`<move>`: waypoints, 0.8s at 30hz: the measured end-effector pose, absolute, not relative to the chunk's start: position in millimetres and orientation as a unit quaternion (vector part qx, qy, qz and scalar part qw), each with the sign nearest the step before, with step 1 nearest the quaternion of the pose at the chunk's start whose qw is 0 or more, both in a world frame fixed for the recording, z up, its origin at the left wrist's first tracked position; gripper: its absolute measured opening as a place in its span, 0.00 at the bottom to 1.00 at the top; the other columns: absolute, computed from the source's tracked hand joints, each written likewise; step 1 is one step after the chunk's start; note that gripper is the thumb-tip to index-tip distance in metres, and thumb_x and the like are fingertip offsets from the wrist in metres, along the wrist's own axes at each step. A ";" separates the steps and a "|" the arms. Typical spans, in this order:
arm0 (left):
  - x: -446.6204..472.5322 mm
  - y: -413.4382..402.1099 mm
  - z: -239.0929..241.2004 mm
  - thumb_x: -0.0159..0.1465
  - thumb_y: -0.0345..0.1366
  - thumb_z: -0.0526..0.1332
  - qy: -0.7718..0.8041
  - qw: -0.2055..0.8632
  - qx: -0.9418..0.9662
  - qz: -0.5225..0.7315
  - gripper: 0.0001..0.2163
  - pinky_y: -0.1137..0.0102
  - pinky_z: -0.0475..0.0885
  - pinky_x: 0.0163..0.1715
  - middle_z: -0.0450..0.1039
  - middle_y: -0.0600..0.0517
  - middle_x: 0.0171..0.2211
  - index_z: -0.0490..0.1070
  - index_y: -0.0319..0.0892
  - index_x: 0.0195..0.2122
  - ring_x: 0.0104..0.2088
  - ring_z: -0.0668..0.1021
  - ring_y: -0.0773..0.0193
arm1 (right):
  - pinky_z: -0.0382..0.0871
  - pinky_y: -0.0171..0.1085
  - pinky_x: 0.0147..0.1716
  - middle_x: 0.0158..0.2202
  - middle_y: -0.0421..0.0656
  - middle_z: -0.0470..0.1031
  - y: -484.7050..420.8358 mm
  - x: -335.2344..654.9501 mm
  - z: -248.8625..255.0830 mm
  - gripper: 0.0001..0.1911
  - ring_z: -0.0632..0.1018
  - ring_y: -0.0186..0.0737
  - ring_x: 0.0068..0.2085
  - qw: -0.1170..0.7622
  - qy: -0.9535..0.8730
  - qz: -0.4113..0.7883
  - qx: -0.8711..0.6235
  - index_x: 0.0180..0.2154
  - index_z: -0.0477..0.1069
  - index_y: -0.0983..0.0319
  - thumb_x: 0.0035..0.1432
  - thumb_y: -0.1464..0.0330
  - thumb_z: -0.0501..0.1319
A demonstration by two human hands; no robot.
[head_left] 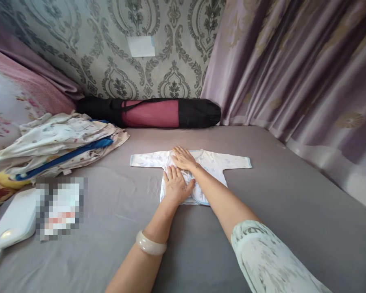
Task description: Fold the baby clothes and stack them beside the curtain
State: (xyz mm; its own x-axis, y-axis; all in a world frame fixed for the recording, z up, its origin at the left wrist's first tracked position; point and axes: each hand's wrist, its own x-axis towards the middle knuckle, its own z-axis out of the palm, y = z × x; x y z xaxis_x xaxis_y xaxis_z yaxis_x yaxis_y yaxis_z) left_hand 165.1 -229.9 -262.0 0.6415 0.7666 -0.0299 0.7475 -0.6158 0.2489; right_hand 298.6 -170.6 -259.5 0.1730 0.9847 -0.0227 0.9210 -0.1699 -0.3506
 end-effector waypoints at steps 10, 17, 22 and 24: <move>167.7 -230.2 -254.9 0.63 0.53 0.51 0.442 0.179 0.868 0.141 0.36 0.48 0.46 0.63 0.49 0.33 0.66 0.52 0.29 0.64 0.67 0.50 0.43 | 0.41 0.41 0.65 0.69 0.51 0.45 -250.1 344.3 -237.4 0.32 0.48 0.43 0.68 0.224 -0.495 0.075 -0.836 0.67 0.46 0.72 0.64 0.67 0.45; 171.3 -245.9 -261.4 0.67 0.52 0.47 0.272 0.123 0.950 0.092 0.31 0.51 0.44 0.65 0.49 0.39 0.67 0.53 0.36 0.65 0.68 0.49 0.50 | 0.39 0.48 0.65 0.68 0.54 0.47 -296.6 359.6 -267.0 0.33 0.48 0.48 0.68 0.109 -0.459 0.028 -0.881 0.65 0.48 0.74 0.68 0.59 0.40; 169.4 -243.5 -263.1 0.68 0.53 0.44 0.268 0.105 0.957 0.026 0.32 0.50 0.45 0.64 0.47 0.39 0.67 0.51 0.35 0.66 0.68 0.49 0.49 | 0.40 0.47 0.65 0.67 0.53 0.50 -295.7 360.5 -275.4 0.32 0.50 0.48 0.67 0.123 -0.460 0.002 -0.879 0.65 0.51 0.73 0.68 0.59 0.40; 169.7 -243.7 -261.7 0.68 0.52 0.45 0.270 0.096 0.958 0.027 0.31 0.50 0.47 0.64 0.47 0.38 0.67 0.53 0.35 0.65 0.68 0.49 0.48 | 0.40 0.47 0.65 0.67 0.53 0.51 -296.9 360.0 -274.4 0.31 0.51 0.47 0.67 0.133 -0.460 0.000 -0.878 0.65 0.52 0.73 0.68 0.60 0.40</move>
State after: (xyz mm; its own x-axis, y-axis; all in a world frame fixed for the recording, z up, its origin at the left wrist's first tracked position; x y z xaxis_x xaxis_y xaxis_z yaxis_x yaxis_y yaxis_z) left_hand 169.7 -243.7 -261.7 0.8524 0.5230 -0.0001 0.5125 -0.8353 0.1988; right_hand 360.0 -296.9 -274.4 0.5770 0.8073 0.1234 0.8076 -0.5415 -0.2336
